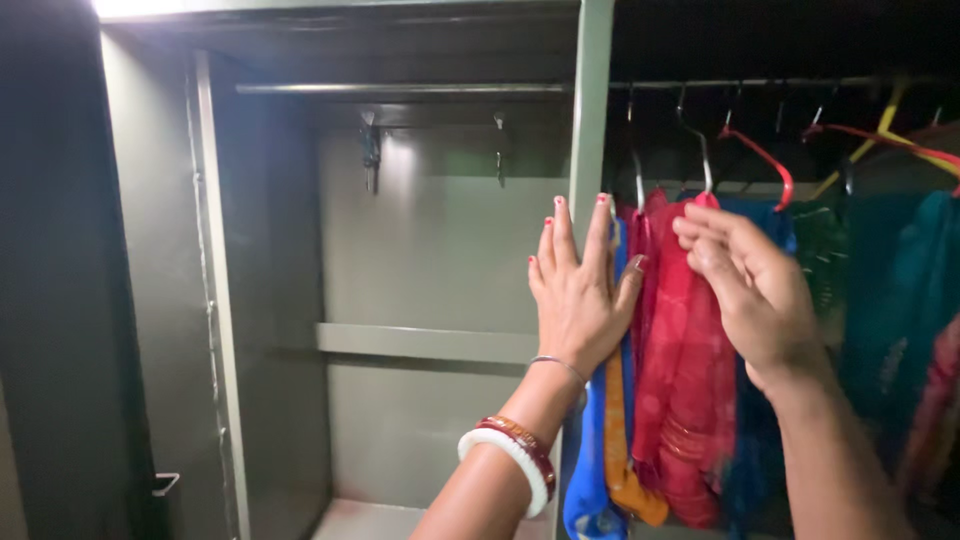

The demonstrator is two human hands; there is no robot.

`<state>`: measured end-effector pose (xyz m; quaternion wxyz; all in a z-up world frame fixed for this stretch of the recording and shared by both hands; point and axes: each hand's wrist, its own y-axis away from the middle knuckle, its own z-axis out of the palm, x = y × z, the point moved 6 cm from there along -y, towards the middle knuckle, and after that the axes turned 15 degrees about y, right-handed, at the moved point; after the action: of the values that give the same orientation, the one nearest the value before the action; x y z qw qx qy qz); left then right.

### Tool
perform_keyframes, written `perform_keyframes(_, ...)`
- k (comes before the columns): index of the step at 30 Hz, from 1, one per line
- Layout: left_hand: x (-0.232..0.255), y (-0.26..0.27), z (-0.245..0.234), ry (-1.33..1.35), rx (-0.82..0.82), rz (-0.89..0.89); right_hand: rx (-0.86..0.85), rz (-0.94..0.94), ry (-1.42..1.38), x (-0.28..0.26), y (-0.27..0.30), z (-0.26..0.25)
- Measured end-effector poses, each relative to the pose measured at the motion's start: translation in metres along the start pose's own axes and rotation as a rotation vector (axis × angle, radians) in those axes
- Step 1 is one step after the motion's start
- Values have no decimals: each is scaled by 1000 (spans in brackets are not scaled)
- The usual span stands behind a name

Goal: The person removes folded garments and packaged clothing from a wardrobe and places them on a bed. They then take clothes on hangers from the wardrobe and place them on the bed.

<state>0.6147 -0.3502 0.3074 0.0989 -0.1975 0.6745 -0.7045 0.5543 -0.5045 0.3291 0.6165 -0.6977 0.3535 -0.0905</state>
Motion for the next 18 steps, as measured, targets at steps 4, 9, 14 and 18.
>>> perform_keyframes(4, -1, 2, 1, -27, 70, 90, 22, -107, 64, -9, -41, 8)
perform_keyframes(9, 1, 8, -2, -16, 81, 140, 36, -131, 364, -3, -86, 23)
perform_keyframes(14, 3, 8, -3, 40, 73, 135, -101, 149, 220, 45, -124, 49)
perform_keyframes(18, 4, 6, -5, 51, 49, 115, -75, 313, -198, 74, -139, 59)
